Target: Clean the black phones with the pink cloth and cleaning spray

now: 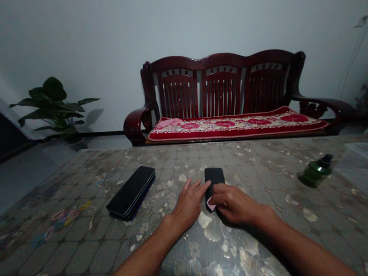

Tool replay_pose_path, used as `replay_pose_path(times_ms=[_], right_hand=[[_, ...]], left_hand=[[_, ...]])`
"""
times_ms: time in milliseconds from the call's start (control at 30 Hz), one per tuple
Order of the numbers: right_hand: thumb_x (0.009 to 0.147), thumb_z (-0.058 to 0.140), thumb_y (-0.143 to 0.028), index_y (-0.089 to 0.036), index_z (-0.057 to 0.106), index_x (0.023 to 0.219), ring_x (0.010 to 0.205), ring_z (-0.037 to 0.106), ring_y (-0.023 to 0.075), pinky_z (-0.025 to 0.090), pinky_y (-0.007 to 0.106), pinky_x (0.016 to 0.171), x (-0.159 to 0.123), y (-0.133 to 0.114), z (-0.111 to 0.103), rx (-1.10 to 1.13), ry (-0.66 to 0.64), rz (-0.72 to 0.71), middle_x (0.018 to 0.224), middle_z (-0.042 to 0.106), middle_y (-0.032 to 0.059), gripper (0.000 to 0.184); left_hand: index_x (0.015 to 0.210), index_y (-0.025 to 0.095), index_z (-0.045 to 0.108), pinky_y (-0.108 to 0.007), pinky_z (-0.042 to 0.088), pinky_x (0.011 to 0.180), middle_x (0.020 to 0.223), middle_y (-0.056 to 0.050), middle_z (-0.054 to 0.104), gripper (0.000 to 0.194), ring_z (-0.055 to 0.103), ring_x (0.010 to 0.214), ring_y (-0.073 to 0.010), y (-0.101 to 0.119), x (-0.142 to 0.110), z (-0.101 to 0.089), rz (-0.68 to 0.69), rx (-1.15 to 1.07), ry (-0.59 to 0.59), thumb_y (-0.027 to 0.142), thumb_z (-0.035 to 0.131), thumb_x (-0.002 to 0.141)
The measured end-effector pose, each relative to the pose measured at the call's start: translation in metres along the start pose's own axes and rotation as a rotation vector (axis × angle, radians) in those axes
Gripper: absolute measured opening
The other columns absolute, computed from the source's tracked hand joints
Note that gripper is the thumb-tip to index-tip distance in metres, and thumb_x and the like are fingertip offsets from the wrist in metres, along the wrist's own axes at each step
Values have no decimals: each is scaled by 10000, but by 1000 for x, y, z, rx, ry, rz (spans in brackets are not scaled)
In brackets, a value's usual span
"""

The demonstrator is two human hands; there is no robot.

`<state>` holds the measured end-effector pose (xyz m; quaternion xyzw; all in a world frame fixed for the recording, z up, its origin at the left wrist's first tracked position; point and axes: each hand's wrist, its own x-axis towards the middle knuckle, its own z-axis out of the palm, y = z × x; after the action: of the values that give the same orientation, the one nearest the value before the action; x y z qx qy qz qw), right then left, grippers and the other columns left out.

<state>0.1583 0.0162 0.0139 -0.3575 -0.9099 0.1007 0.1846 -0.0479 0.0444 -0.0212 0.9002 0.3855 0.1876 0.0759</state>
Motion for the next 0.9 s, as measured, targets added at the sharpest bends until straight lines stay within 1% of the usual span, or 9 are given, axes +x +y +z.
replay_pose_path(times_ms=[100,267,333,467,533,600,700,800,900], right_hand=[[750,542,-2,-203,762,928,832,580,180,425,259,715,0,0,-2,49,-22,-9,873,638,48,347],[739,530,9,-196,771,916,831,594,182,439,254,725,-2,8,-6,49,1,107,827,628,46,362],[732,532,7,-198,775,918,834,608,181,448,251,726,-3,7,-8,65,-12,108,846,644,48,368],[725,561,-10,-216,788,918,850,643,174,476,249,765,-4,7,-8,182,-65,73,910,702,38,362],[736,570,-15,-218,794,892,833,657,163,483,239,761,-4,11,-9,256,-84,100,894,719,26,340],[736,565,-6,-216,797,878,818,663,156,485,235,758,-5,17,-9,285,-84,136,874,724,20,344],[717,549,6,-208,791,896,820,653,159,478,242,758,-5,27,-10,224,-25,191,891,714,30,369],[720,537,-4,-193,781,901,836,629,172,462,250,751,-6,31,-9,134,47,224,886,687,45,358],[715,535,-10,-197,778,871,791,606,167,438,242,712,-6,30,-10,92,46,218,820,645,32,344]], left_hand=[[1442,171,518,-563,321,1211,1380,-105,652,620,582,1318,-253,-1,-1,-1,2,2,13,-44,454,863],[1427,200,542,-575,333,1199,1381,-102,652,644,588,1311,-246,2,-1,-5,4,-19,11,-63,443,848],[1411,200,563,-575,323,1204,1362,-97,666,627,582,1317,-252,3,-1,-6,4,-23,-1,-58,453,850],[1362,225,611,-593,306,1203,1341,-77,682,570,582,1318,-254,0,-2,-2,11,-54,14,-31,482,869],[1333,240,636,-602,301,1200,1350,-70,676,544,577,1323,-251,-2,-3,0,16,-66,17,-19,493,877],[1315,247,650,-601,299,1200,1358,-64,671,531,569,1333,-248,-3,-3,2,24,-65,7,-15,497,878],[1315,240,649,-594,303,1199,1367,-61,665,542,563,1340,-249,-3,-2,2,25,-51,-15,-27,490,871],[1311,232,649,-595,310,1196,1373,-65,660,550,568,1335,-251,-3,-2,3,20,-48,-20,-41,487,862],[1310,223,648,-585,320,1194,1370,-78,661,550,583,1320,-243,-4,-2,5,14,-58,-10,-44,495,854]])
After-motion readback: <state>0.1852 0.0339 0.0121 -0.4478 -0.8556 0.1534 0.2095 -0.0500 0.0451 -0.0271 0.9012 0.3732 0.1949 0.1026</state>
